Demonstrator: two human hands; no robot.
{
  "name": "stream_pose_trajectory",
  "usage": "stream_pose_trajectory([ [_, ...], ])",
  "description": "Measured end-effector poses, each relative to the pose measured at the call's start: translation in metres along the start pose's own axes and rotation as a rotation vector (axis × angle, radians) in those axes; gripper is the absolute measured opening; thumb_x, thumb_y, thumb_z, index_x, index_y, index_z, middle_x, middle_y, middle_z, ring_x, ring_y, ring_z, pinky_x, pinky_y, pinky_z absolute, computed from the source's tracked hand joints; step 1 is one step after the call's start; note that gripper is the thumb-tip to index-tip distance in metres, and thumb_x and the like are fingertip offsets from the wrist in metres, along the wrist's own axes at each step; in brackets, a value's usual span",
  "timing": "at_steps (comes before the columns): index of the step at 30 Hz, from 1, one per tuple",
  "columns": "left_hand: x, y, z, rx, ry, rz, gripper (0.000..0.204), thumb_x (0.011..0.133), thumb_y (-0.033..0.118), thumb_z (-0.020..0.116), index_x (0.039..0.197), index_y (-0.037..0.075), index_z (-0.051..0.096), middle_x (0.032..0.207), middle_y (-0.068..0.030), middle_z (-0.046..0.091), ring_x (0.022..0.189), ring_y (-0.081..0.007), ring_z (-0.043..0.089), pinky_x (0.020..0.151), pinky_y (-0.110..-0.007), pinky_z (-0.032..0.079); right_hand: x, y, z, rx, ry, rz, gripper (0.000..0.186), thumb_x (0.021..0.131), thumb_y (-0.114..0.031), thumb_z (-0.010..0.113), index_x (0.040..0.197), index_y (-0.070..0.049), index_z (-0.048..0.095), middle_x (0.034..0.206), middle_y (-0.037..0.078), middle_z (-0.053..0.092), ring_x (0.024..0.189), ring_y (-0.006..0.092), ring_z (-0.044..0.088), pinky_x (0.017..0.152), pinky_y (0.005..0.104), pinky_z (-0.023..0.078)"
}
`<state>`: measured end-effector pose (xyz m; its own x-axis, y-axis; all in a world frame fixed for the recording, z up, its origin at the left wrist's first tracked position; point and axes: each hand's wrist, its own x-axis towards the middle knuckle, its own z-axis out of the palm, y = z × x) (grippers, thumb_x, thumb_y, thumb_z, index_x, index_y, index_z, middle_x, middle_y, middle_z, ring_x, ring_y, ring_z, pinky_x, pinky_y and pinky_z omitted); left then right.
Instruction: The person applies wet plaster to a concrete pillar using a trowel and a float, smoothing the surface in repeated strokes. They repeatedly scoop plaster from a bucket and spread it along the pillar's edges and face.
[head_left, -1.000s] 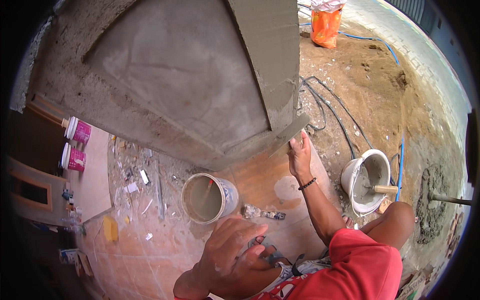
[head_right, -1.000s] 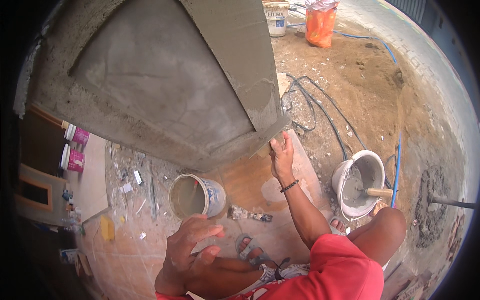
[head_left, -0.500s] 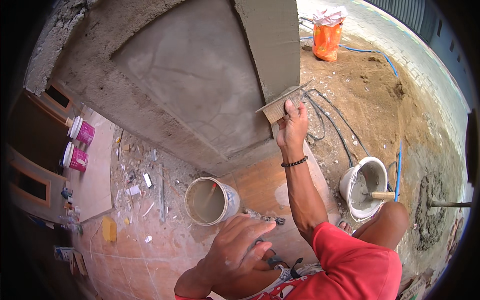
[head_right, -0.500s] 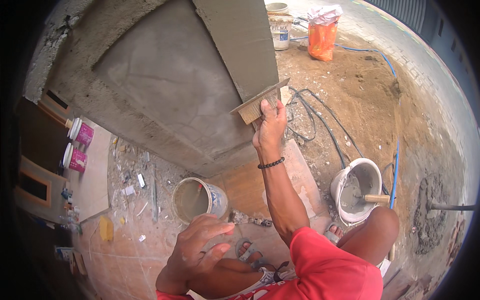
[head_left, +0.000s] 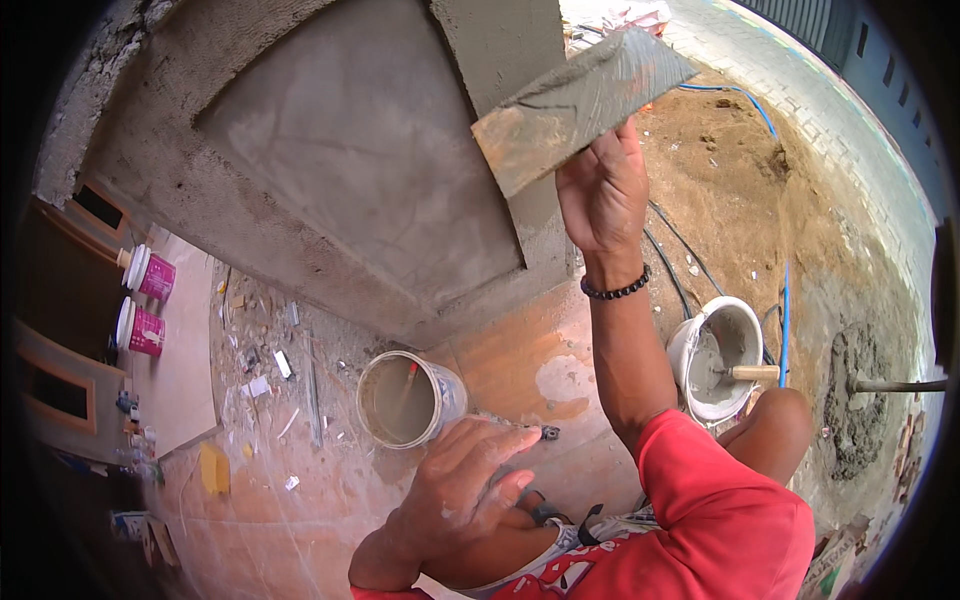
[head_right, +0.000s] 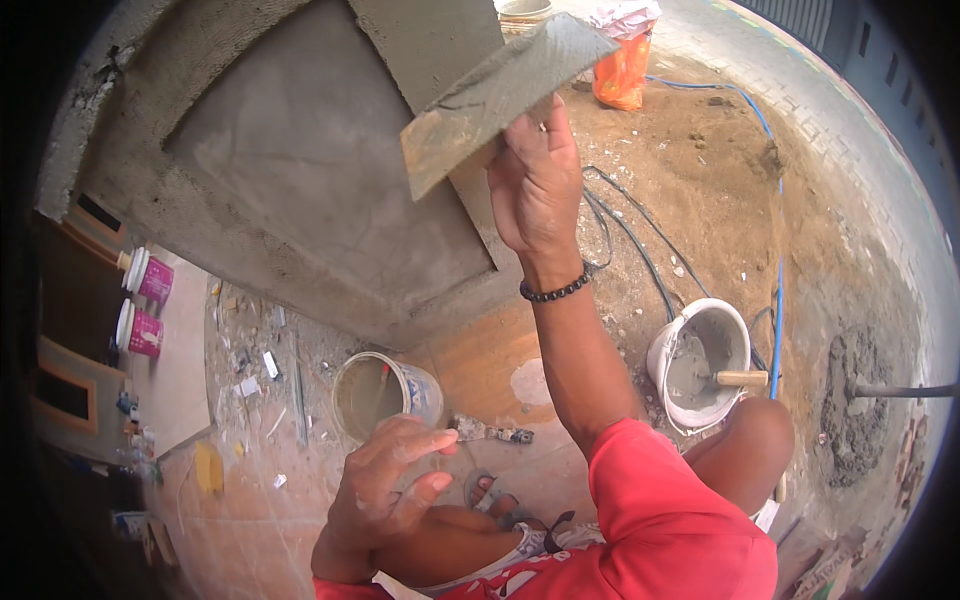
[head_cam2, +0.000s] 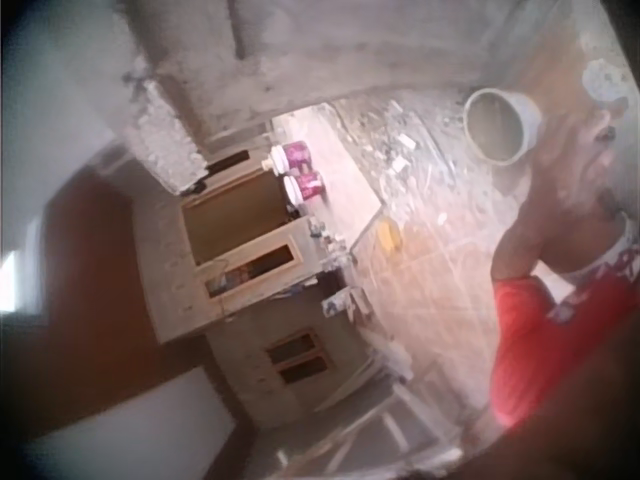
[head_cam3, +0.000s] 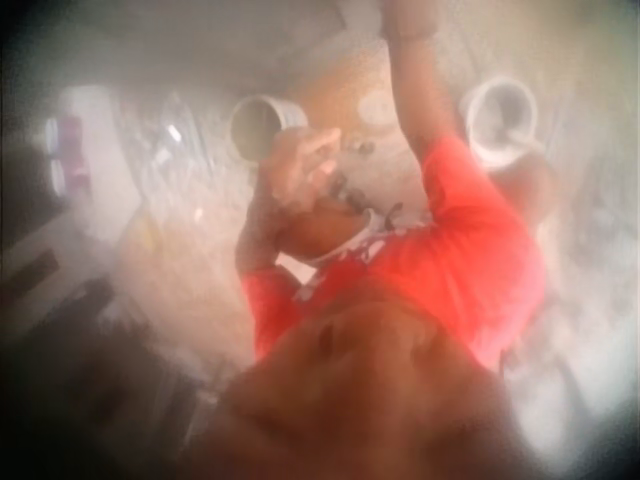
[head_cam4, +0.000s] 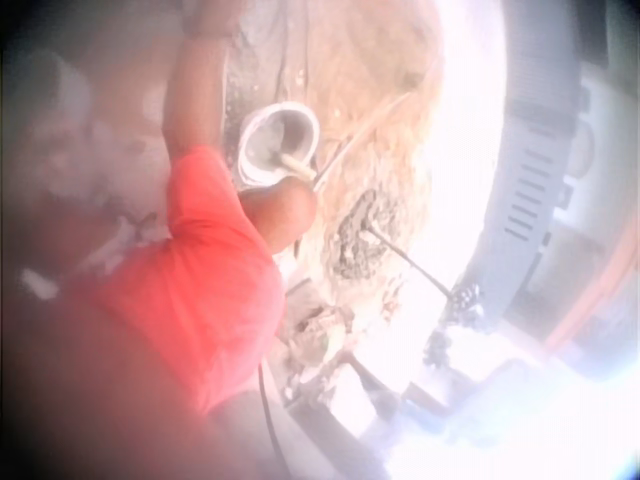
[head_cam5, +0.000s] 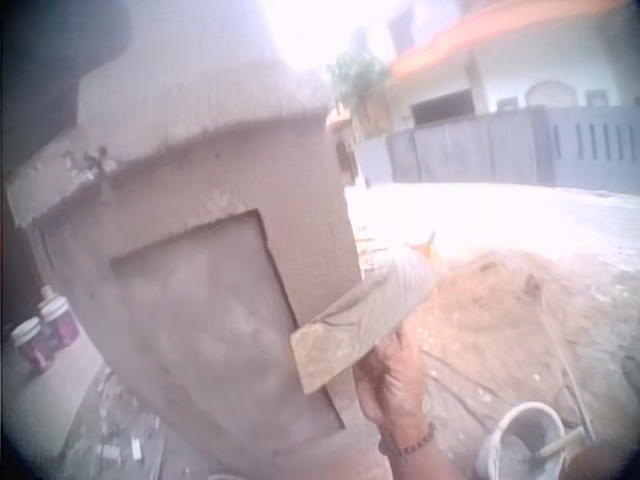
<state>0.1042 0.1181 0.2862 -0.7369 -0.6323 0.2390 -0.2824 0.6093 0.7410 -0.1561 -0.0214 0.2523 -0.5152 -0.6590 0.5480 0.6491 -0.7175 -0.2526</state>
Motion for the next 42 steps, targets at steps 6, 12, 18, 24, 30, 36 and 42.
stream_pose_trajectory([
  [6, 0.002, -0.005, 0.002, -0.008, -0.044, 0.036, 0.031, 0.084, 0.014, 0.071, 0.113, 0.004, 0.066, 0.099, -0.0135, 0.069, 0.093, -0.0347, 0.064, 0.090, -0.043, 0.049, -0.139, 0.040, -0.157, 0.040, 0.439, 0.303, 0.050, 0.095, -0.011, 0.063, 0.141, -0.009, 0.043, 0.136, 0.005, 0.054, 0.125, 0.0218, 0.052, 0.107, 0.0407, 0.043],
  [12, 0.003, 0.003, 0.003, 0.006, -0.069, 0.079, 0.033, 0.085, 0.016, 0.072, 0.115, 0.004, 0.065, 0.102, -0.0132, 0.069, 0.094, -0.0341, 0.065, 0.092, -0.045, 0.048, -0.128, 0.080, -0.181, -0.138, 0.705, 0.349, 0.043, 0.092, -0.008, 0.066, 0.129, -0.010, 0.044, 0.120, 0.008, 0.060, 0.111, 0.0237, 0.060, 0.095, 0.0447, 0.052],
  [18, -0.001, 0.003, 0.004, 0.002, -0.131, 0.083, 0.036, 0.084, 0.014, 0.071, 0.118, 0.002, 0.062, 0.103, -0.0153, 0.067, 0.094, -0.0356, 0.063, 0.091, -0.048, 0.046, -0.060, 0.092, -0.084, -0.382, 0.642, 0.170, 0.041, 0.089, -0.007, 0.069, 0.120, -0.004, 0.043, 0.109, 0.009, 0.061, 0.098, 0.0171, 0.062, 0.086, 0.0317, 0.053],
  [24, 0.004, 0.007, 0.004, 0.034, -0.118, 0.120, 0.039, 0.083, 0.009, 0.070, 0.120, 0.000, 0.060, 0.104, -0.0163, 0.064, 0.093, -0.0373, 0.060, 0.089, -0.048, 0.045, -0.037, 0.013, -0.016, -0.306, 0.271, 0.007, 0.046, 0.095, -0.009, 0.063, 0.136, -0.003, 0.042, 0.124, 0.010, 0.060, 0.112, 0.0198, 0.060, 0.095, 0.0365, 0.050],
  [30, -0.003, 0.005, 0.002, 0.009, -0.123, 0.079, 0.033, 0.086, 0.017, 0.071, 0.116, 0.004, 0.064, 0.104, -0.0137, 0.068, 0.097, -0.0339, 0.064, 0.092, -0.047, 0.047, -0.133, 0.037, -0.164, -0.112, 0.597, 0.307, 0.043, 0.099, -0.011, 0.055, 0.139, -0.009, 0.040, 0.132, 0.009, 0.055, 0.122, 0.0253, 0.054, 0.101, 0.0464, 0.047],
  [36, -0.008, 0.006, 0.001, 0.041, -0.114, 0.074, 0.035, 0.084, 0.014, 0.072, 0.116, 0.003, 0.064, 0.105, -0.0138, 0.068, 0.097, -0.0344, 0.064, 0.090, -0.045, 0.048, -0.150, 0.084, -0.222, 0.051, 0.789, 0.397, 0.035, 0.099, -0.011, 0.056, 0.133, -0.012, 0.046, 0.130, 0.009, 0.056, 0.117, 0.0280, 0.056, 0.097, 0.0504, 0.049],
  [42, -0.007, 0.004, -0.001, 0.042, -0.125, 0.071, 0.034, 0.084, 0.013, 0.072, 0.115, 0.003, 0.064, 0.104, -0.0140, 0.068, 0.097, -0.0346, 0.064, 0.090, -0.044, 0.048, -0.124, 0.104, -0.201, -0.073, 0.802, 0.286, 0.032, 0.098, -0.011, 0.058, 0.128, -0.011, 0.048, 0.123, 0.007, 0.059, 0.112, 0.0266, 0.059, 0.092, 0.0501, 0.052],
])
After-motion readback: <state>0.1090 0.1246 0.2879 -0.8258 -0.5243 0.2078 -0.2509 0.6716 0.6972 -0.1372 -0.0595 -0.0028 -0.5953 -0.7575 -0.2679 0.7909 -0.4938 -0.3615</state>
